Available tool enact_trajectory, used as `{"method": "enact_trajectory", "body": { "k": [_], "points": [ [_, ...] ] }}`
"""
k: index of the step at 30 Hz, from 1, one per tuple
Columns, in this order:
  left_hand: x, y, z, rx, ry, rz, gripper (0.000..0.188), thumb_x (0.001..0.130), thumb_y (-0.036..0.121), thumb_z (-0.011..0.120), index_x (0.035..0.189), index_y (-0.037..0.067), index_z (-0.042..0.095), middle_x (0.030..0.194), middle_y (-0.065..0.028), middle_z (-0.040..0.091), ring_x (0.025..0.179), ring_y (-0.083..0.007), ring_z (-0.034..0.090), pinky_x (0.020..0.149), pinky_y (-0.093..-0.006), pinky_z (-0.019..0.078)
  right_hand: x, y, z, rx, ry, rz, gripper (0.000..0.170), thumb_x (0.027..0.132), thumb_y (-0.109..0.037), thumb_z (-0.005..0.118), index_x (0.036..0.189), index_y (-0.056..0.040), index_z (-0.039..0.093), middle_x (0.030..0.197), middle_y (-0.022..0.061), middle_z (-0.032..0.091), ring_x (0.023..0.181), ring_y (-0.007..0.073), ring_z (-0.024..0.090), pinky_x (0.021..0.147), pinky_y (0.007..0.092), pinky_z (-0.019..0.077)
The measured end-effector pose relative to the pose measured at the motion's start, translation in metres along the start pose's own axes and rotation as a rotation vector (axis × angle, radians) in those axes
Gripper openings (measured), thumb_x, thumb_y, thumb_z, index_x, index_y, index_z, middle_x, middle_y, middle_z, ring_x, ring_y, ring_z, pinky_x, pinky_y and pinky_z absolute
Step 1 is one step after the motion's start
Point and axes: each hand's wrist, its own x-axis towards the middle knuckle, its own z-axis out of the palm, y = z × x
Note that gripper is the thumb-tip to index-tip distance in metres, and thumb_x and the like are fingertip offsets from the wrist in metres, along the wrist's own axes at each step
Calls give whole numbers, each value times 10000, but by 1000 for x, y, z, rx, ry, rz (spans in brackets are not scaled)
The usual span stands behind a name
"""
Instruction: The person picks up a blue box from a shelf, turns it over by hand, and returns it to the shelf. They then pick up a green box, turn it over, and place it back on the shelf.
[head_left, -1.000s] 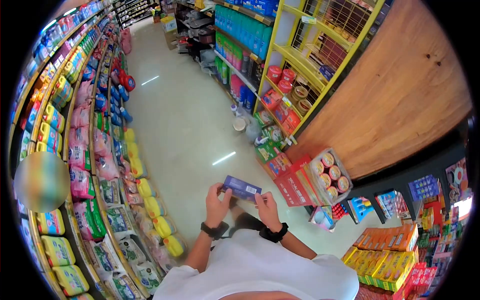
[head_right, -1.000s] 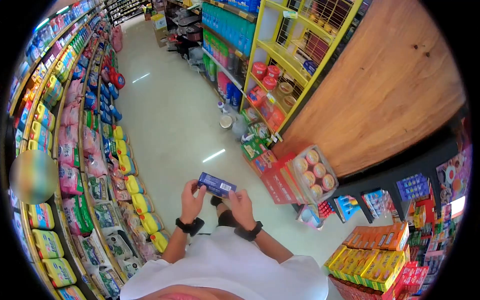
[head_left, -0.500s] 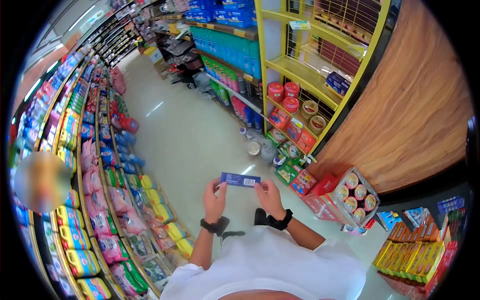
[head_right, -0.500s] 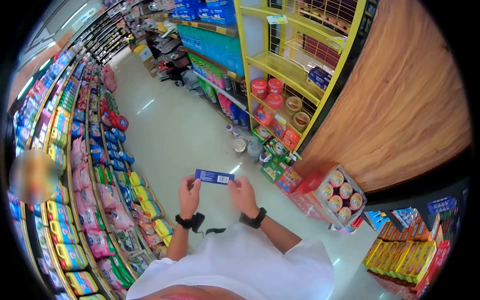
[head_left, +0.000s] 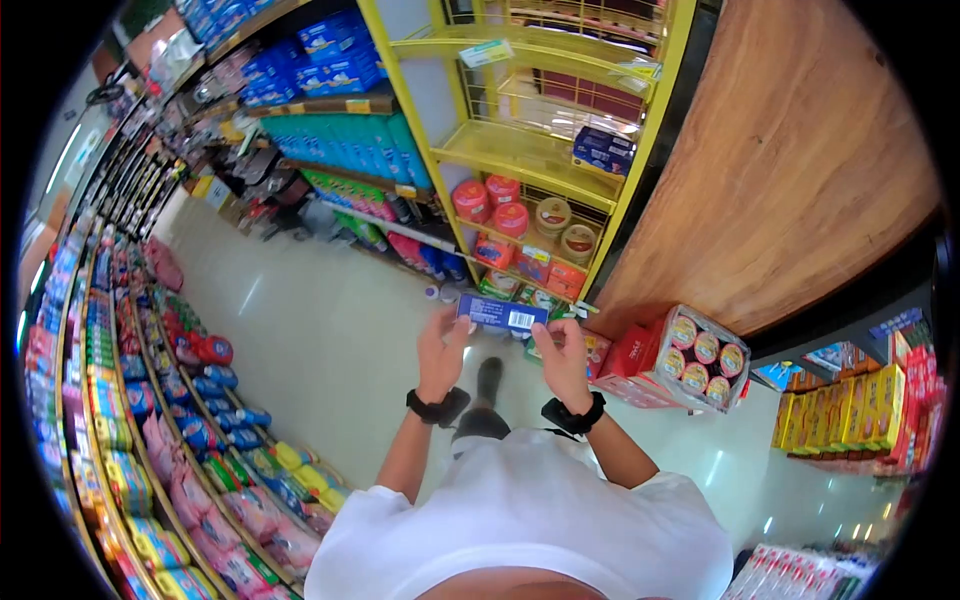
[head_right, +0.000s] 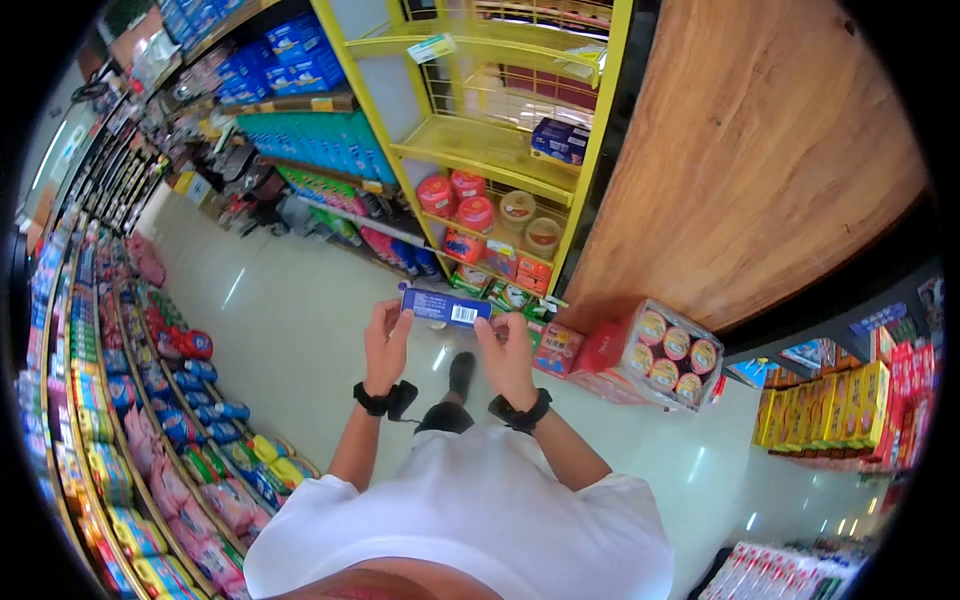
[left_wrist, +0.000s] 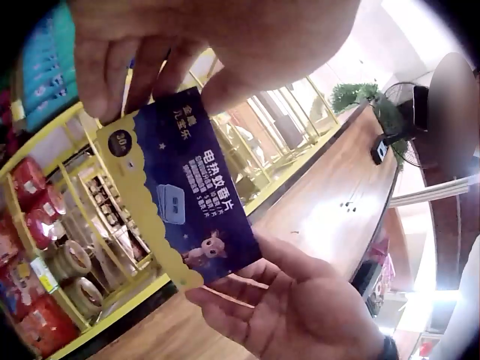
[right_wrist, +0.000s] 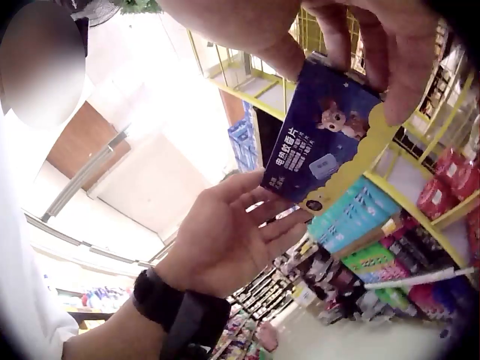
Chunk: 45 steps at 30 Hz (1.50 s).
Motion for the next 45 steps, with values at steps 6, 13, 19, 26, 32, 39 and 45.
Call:
{"method": "enact_trajectory", "body": {
  "k": [6, 13, 19, 26, 32, 39, 45],
  "points": [
    [114, -5, 23, -162, -160, 153, 287, 998, 181, 636, 1192, -5, 534, 1052, -82, 657, 962, -155, 634, 879, -311, 508, 69, -41, 28, 98, 181, -41, 242, 966, -169, 697, 1029, -18, 518, 876, 29, 568, 757, 88, 551, 665, 239, 494],
    [236, -1, 43, -132, -322, 209, 280, 1004, 172, 629, 1192, -9, 527, 1066, -83, 649, 970, -146, 630, 885, -303, 506, 158, -37, 58, -52, 352, -126, 259, 975, -174, 679, 1118, -11, 539, 1001, 73, 628, 891, 107, 592, 717, 263, 497],
    [319, 4, 62, -182, -415, 202, 278, 999, 171, 639, 1189, -9, 546, 1117, -103, 642, 987, -165, 633, 860, -326, 519, 228, -40, 66, -145, 376, -91, 285, 971, -136, 671, 1202, -8, 562, 1055, 60, 632, 945, 140, 610, 830, 284, 500],
    [399, -16, 89, -101, -467, 227, 316, 954, 194, 686, 1183, 5, 577, 976, -117, 662, 914, -219, 654, 819, -342, 526, 292, -53, 57, 103, 284, 194, 368, 954, -112, 659, 1295, -14, 563, 1128, 95, 630, 1022, 184, 629, 856, 333, 540],
    [443, -23, 110, 182, -601, 220, 331, 953, 232, 675, 1175, -8, 625, 973, -123, 705, 906, -216, 683, 819, -348, 527, 339, -48, 41, 424, 240, 450, 454, 959, -134, 619, 1368, 2, 477, 1218, 106, 569, 1062, 303, 616, 895, 449, 539],
    [468, -40, 136, 227, -698, 89, 362, 926, 341, 675, 1047, 1, 715, 953, -181, 726, 878, -304, 696, 780, -402, 525, 382, -13, 23, 562, 201, 577, 314, 979, -146, 573, 1266, -41, 502, 1146, 102, 543, 1036, 285, 555, 869, 459, 552],
    [478, -12, 145, 466, -824, -66, 445, 934, 375, 677, 1077, -47, 698, 1019, -175, 720, 954, -261, 685, 833, -387, 518, 391, -10, 32, 541, 193, 528, 259, 948, -118, 615, 1183, -57, 526, 1154, 88, 521, 1031, 280, 530, 875, 455, 548]
  ]
}}
